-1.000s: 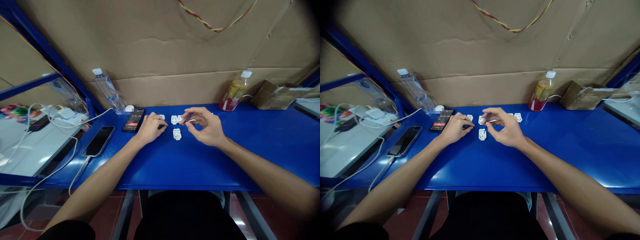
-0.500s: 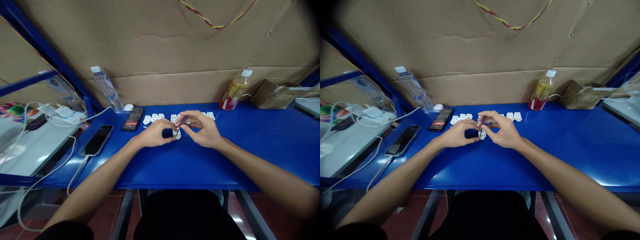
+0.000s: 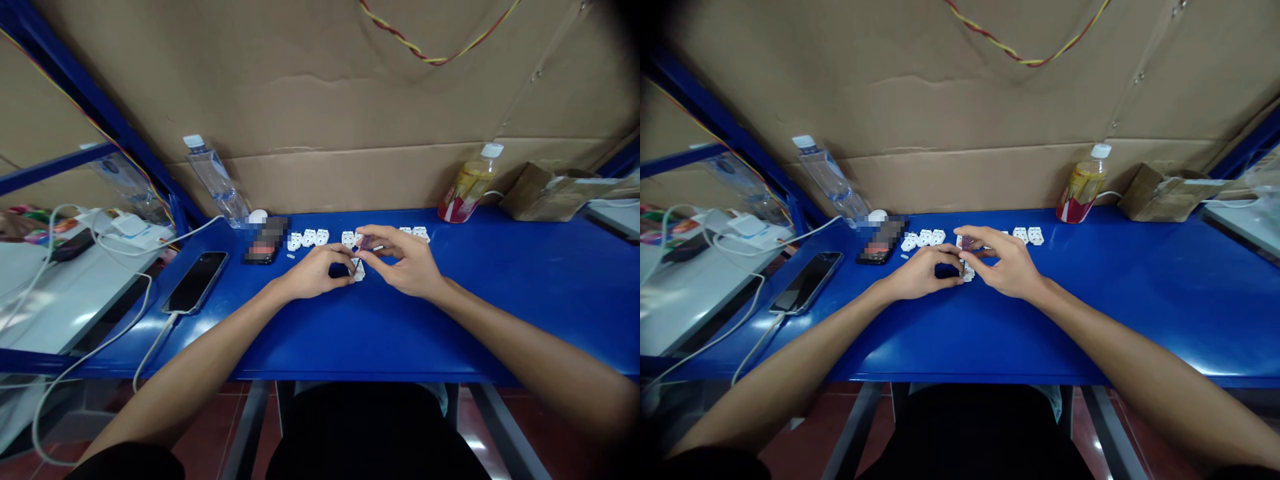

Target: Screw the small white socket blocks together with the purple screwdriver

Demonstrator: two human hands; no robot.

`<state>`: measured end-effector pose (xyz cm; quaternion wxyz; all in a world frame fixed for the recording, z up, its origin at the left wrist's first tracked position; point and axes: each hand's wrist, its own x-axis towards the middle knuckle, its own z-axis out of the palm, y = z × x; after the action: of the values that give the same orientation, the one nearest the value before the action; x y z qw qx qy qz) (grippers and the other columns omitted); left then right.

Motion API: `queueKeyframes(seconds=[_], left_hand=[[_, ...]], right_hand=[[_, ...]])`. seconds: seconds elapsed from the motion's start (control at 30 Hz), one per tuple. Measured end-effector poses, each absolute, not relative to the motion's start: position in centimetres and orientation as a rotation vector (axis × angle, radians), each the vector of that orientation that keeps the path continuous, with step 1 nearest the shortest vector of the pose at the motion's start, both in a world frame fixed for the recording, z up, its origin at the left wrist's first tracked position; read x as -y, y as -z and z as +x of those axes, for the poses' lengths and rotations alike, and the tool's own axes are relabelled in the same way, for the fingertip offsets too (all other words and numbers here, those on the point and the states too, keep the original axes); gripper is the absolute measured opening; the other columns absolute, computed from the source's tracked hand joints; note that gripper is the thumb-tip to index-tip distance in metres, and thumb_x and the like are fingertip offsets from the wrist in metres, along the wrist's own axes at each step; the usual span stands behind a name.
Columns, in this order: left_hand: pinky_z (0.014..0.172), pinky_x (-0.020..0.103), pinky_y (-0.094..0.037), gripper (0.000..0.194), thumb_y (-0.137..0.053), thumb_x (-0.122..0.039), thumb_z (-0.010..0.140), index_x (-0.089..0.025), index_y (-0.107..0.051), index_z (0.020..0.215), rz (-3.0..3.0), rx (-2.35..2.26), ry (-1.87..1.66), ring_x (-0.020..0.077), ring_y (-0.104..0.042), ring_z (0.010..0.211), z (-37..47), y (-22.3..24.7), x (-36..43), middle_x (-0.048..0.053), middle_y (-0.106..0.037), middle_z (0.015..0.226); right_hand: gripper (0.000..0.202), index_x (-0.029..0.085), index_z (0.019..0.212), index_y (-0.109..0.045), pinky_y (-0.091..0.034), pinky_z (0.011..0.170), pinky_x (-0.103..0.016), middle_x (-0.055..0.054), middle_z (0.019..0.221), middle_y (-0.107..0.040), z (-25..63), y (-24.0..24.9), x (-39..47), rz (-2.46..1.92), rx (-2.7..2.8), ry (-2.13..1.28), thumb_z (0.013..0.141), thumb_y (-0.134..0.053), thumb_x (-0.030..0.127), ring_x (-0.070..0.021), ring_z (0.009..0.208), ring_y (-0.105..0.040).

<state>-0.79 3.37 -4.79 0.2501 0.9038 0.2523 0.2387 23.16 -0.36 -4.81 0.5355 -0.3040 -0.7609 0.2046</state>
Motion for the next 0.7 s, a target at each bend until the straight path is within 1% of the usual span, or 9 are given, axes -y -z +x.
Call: queueKeyframes(seconds=[0.1, 0.2, 0.3, 0.43, 0.5, 0.57, 0.7], left_hand=[[0.105, 0.047, -0.059, 0.006, -0.081, -0.027, 0.098, -0.025, -0.083, 0.104, 2.454, -0.706, -0.657, 0.026, -0.075, 0.115, -0.5, 4.9, -3.3, 0.007, -0.077, 0.124], [0.104, 0.047, -0.059, 0.005, -0.081, -0.027, 0.098, -0.024, -0.082, 0.101, 2.456, -0.71, -0.642, 0.0266, -0.074, 0.115, -0.4, 4.9, -3.3, 0.007, -0.078, 0.121], [0.106, 0.047, -0.058, 0.004, -0.08, -0.027, 0.098, -0.024, -0.081, 0.1, 2.458, -0.701, -0.634, 0.0264, -0.073, 0.116, -0.4, 4.8, -3.3, 0.008, -0.078, 0.123], [0.108, 0.046, -0.057, 0.005, -0.077, -0.027, 0.101, -0.022, -0.076, 0.099, 2.414, -0.654, -0.641, 0.0251, -0.074, 0.115, -0.3, 4.6, -3.2, 0.007, -0.078, 0.119], [0.106, 0.045, -0.058, 0.005, -0.076, -0.026, 0.101, -0.021, -0.075, 0.101, 2.401, -0.649, -0.643, 0.0252, -0.074, 0.115, -0.3, 4.7, -3.2, 0.008, -0.077, 0.117], [0.106, 0.046, -0.059, 0.006, -0.075, -0.026, 0.102, -0.021, -0.076, 0.103, 2.408, -0.657, -0.649, 0.0256, -0.073, 0.115, -0.3, 4.8, -3.2, 0.009, -0.076, 0.119], [0.106, 0.048, -0.058, 0.007, -0.077, -0.028, 0.101, -0.022, -0.078, 0.105, 2.439, -0.673, -0.659, 0.0258, -0.073, 0.114, -0.2, 5.0, -3.2, 0.009, -0.075, 0.123]], right_hand=[[0.037, 0.034, 0.133, -0.081, -0.078, 0.083, -0.036, 0.0, 0.113, -0.087, 22.6, 4.5, 0.7, -0.734, 1.772, -0.393, 0.096, -0.085, 0.028, -0.0191, 0.091, -0.085], [0.032, 0.033, 0.129, -0.083, -0.078, 0.089, -0.042, 0.0, 0.111, -0.088, 22.2, 4.5, 1.0, -0.792, 1.754, -0.375, 0.098, -0.083, 0.028, -0.022, 0.092, -0.087], [0.034, 0.031, 0.135, -0.08, -0.075, 0.1, -0.046, -0.001, 0.114, -0.088, 22.5, 4.4, 1.0, -0.808, 1.785, -0.458, 0.101, -0.078, 0.028, -0.0248, 0.101, -0.088], [0.041, 0.031, 0.149, -0.069, -0.071, 0.107, -0.042, -0.003, 0.123, -0.085, 23.5, 3.7, 0.6, -0.652, 1.995, -0.63, 0.108, -0.066, 0.023, -0.0225, 0.114, -0.084], [0.046, 0.033, 0.155, -0.063, -0.069, 0.108, -0.041, -0.004, 0.129, -0.083, 23.7, 3.5, 0.4, -0.61, 2.059, -0.639, 0.111, -0.06, 0.021, -0.0211, 0.12, -0.082], [0.048, 0.035, 0.157, -0.062, -0.07, 0.106, -0.041, -0.004, 0.132, -0.081, 23.6, 3.5, 0.4, -0.622, 2.051, -0.567, 0.11, -0.062, 0.023, -0.0211, 0.12, -0.08], [0.048, 0.041, 0.15, -0.07, -0.075, 0.093, -0.041, -0.002, 0.126, -0.082, 23.2, 4.3, 0.5, -0.653, 1.94, -0.354, 0.104, -0.074, 0.026, -0.0207, 0.106, -0.082]])
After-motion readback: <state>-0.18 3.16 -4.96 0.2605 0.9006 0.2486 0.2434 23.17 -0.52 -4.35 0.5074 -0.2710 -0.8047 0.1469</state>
